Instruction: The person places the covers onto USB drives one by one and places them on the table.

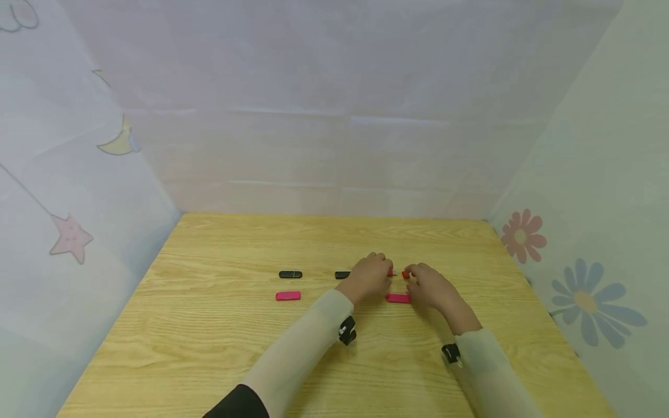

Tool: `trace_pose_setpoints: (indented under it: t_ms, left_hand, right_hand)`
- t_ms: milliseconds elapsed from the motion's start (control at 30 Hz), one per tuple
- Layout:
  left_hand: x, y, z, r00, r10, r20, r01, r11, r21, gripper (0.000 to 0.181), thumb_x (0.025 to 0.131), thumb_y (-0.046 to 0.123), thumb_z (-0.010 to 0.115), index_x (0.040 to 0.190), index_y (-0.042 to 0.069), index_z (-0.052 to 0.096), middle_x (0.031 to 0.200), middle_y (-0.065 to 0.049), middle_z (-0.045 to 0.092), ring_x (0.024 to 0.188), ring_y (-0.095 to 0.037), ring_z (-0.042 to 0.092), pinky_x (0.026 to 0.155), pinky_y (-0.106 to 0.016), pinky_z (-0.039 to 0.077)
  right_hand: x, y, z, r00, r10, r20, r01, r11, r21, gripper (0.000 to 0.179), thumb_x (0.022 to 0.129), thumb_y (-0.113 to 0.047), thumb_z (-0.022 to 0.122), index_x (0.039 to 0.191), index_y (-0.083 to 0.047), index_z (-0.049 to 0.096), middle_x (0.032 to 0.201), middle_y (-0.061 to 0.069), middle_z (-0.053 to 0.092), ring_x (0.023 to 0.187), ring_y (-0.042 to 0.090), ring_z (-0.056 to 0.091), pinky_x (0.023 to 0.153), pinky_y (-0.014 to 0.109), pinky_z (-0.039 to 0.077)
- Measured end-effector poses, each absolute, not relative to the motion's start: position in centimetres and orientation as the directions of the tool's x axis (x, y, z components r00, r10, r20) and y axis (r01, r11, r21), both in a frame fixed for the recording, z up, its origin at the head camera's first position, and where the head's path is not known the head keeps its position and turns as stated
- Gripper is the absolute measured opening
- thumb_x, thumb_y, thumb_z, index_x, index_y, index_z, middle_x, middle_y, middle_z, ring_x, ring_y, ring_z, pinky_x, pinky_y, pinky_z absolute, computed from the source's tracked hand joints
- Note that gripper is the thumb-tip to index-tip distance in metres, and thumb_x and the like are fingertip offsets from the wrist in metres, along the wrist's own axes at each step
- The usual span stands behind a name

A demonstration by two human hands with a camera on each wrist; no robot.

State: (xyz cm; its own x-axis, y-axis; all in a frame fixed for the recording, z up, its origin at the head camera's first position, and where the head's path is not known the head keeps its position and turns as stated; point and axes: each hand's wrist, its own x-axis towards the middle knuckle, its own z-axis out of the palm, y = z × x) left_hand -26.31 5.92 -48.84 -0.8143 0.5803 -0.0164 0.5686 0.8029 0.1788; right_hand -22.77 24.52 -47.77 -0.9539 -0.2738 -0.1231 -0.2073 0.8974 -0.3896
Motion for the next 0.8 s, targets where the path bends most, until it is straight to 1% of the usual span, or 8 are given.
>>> trace_pose_setpoints:
  t_ms: [200,400,700,800]
  left_hand:
    - [-26.6,6.2,-48.8,-0.816,0.578,-0.030,0.567,0.809,0.158,0.028,0.098,0.031,0.057,0.122,0.017,0.062,0.112,0.002,0.057,0.102,-0.016,0.051,0.087,-0.031,0.048]
    - [-26.9,6.4,-48.8,-0.815,0.578,-0.041,0.567,0.809,0.153,0.028,0.098,0.029,0.057,0.122,0.017,0.061,0.111,0.003,0.057,0.101,-0.015,0.051,0.087,-0.032,0.047]
    - [-27.2,6.7,-49.1,-0.829,0.555,-0.066,0.542,0.828,0.146,0.031,0.096,0.034,0.061,0.121,0.017,0.062,0.111,0.002,0.057,0.102,-0.016,0.051,0.087,-0.033,0.048]
    - [-27.2,6.8,-49.0,-0.834,0.547,-0.074,0.533,0.834,0.143,0.030,0.096,0.036,0.061,0.120,0.018,0.062,0.110,0.002,0.057,0.102,-0.016,0.051,0.087,-0.033,0.048]
  right_hand:
    - [-23.2,24.4,-47.5,-0.952,-0.278,-0.127,-0.213,0.901,-0.379,0.037,0.095,-0.011,0.058,0.130,0.001,0.054,0.123,0.020,0.055,0.104,0.036,0.060,0.084,0.051,0.050]
    - [-23.6,24.4,-47.3,-0.948,-0.292,-0.127,-0.229,0.901,-0.368,0.036,0.095,-0.009,0.058,0.129,0.001,0.054,0.122,0.019,0.055,0.104,0.036,0.059,0.084,0.050,0.050]
    - [-24.4,24.2,-47.9,-0.946,-0.278,-0.166,-0.205,0.911,-0.359,0.037,0.094,-0.009,0.060,0.129,0.001,0.055,0.121,0.018,0.055,0.108,0.036,0.057,0.088,0.052,0.048]
    - [-24.6,24.2,-48.0,-0.944,-0.283,-0.170,-0.210,0.913,-0.349,0.037,0.093,-0.008,0.060,0.129,0.001,0.056,0.120,0.018,0.055,0.107,0.035,0.057,0.088,0.052,0.048]
